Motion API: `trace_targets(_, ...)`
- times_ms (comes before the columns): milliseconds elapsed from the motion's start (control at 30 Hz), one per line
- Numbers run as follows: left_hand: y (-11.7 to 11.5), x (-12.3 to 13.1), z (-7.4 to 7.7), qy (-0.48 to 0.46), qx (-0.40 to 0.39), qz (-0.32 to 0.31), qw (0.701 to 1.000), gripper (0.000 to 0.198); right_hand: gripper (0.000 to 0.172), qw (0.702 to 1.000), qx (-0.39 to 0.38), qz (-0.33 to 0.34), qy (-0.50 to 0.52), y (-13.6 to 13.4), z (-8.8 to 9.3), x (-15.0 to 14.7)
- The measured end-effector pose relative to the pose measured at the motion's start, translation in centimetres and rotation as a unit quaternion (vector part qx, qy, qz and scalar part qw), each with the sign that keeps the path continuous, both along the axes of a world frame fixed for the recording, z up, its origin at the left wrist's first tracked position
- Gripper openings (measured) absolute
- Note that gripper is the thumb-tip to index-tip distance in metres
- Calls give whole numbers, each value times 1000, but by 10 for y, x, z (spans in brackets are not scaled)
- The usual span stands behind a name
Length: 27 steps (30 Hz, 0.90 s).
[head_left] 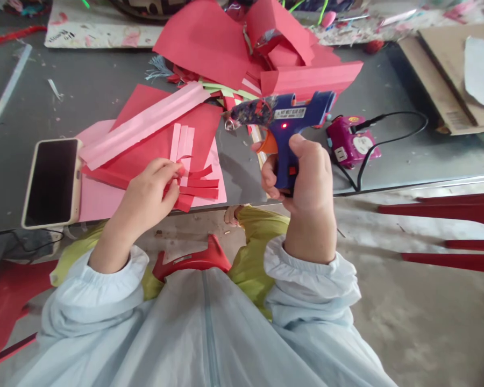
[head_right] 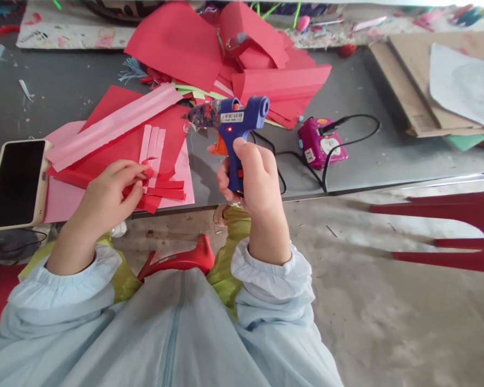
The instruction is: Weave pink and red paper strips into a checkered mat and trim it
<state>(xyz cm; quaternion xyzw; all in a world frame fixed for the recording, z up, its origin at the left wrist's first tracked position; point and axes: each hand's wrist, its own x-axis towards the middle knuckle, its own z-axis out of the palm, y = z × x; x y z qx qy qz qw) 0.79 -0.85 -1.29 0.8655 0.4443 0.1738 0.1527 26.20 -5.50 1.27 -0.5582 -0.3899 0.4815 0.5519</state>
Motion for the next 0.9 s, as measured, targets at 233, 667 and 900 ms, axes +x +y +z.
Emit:
trace_targets(233,3,-2,2,-24,-34,2,999,35,29,999,-23,36,-2,-10,-1,10)
trace_targets(667,1,-1,2,-4,-33,8,999,32,39,978,-98,181,-17,-16,3,16)
trace_targets(900,-1,0,5,-4,-43,15,999,35,38,983,-105,146,-36,-8,-2,4)
